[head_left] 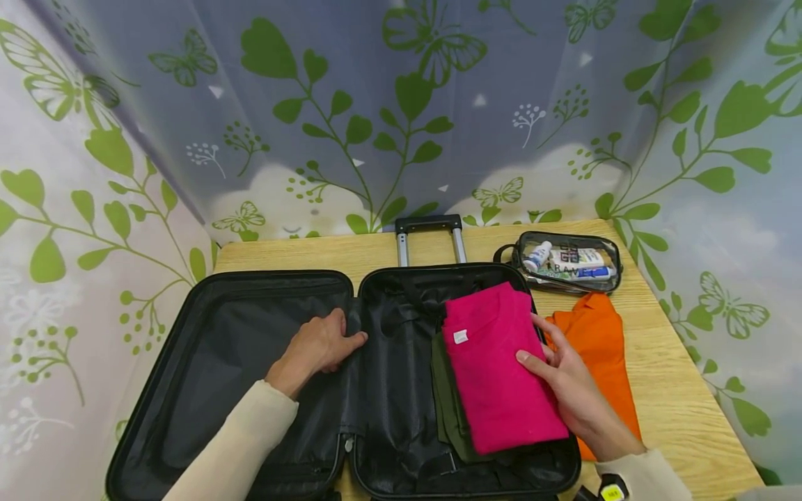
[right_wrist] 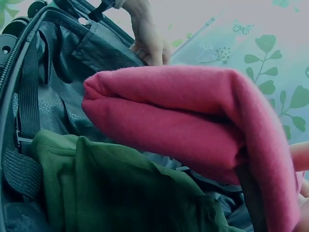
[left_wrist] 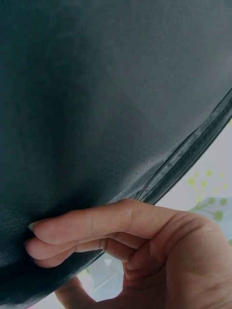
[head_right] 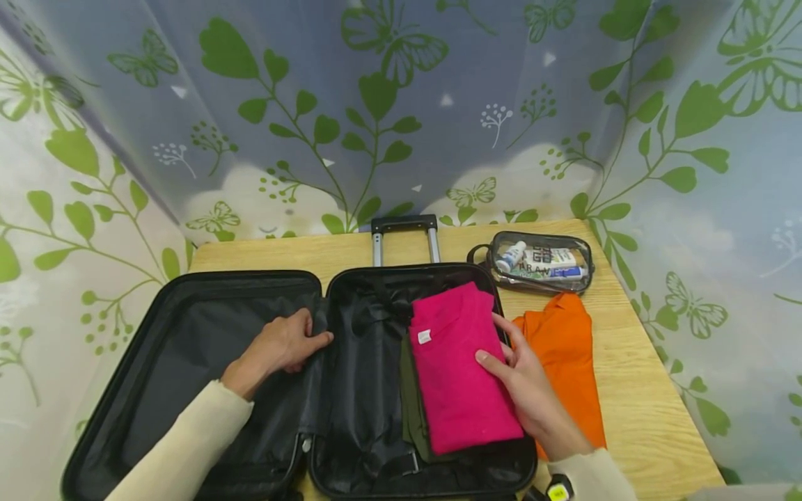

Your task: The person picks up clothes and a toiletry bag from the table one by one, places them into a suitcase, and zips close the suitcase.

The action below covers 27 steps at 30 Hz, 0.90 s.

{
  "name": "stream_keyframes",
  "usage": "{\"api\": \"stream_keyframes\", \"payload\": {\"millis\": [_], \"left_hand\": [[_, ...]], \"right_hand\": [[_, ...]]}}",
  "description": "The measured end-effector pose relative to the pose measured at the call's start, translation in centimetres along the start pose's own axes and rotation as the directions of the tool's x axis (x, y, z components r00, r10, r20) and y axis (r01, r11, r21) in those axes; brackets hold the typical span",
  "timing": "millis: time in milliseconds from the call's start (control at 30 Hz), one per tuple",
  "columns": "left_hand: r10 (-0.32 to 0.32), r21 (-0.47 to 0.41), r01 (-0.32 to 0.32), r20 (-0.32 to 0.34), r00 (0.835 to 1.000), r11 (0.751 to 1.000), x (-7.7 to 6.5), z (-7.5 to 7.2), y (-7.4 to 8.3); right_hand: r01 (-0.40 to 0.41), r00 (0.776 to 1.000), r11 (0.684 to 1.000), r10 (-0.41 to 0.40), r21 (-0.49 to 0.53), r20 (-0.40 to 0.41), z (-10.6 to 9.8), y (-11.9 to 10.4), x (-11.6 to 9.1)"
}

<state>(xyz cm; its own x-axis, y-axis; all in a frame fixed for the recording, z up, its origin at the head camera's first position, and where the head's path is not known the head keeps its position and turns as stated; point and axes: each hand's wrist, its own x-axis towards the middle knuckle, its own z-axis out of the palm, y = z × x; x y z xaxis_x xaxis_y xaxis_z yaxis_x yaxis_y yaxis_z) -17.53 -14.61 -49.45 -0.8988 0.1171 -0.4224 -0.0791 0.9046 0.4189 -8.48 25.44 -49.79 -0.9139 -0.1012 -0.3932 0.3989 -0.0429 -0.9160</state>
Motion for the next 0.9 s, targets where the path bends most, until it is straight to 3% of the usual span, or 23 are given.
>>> {"api": "stream_keyframes", "payload": {"millis": [700,900], "left_hand": [[-0.007,-0.017,0.008,0.014,1.000,1.000,-0.1,0.0,0.0],[-0.011,-0.017,0.012,0.016,1.000,1.000,0.1,0.0,-0.1]], "right_hand": [[0.018,1.000,0.999,-0.018,-0.042,-0.010,1.4,1.2,-0.1],[0.059,0.995,0.984,-0.070,-0.168,-0.066,1.3,1.4,0.0]]}}
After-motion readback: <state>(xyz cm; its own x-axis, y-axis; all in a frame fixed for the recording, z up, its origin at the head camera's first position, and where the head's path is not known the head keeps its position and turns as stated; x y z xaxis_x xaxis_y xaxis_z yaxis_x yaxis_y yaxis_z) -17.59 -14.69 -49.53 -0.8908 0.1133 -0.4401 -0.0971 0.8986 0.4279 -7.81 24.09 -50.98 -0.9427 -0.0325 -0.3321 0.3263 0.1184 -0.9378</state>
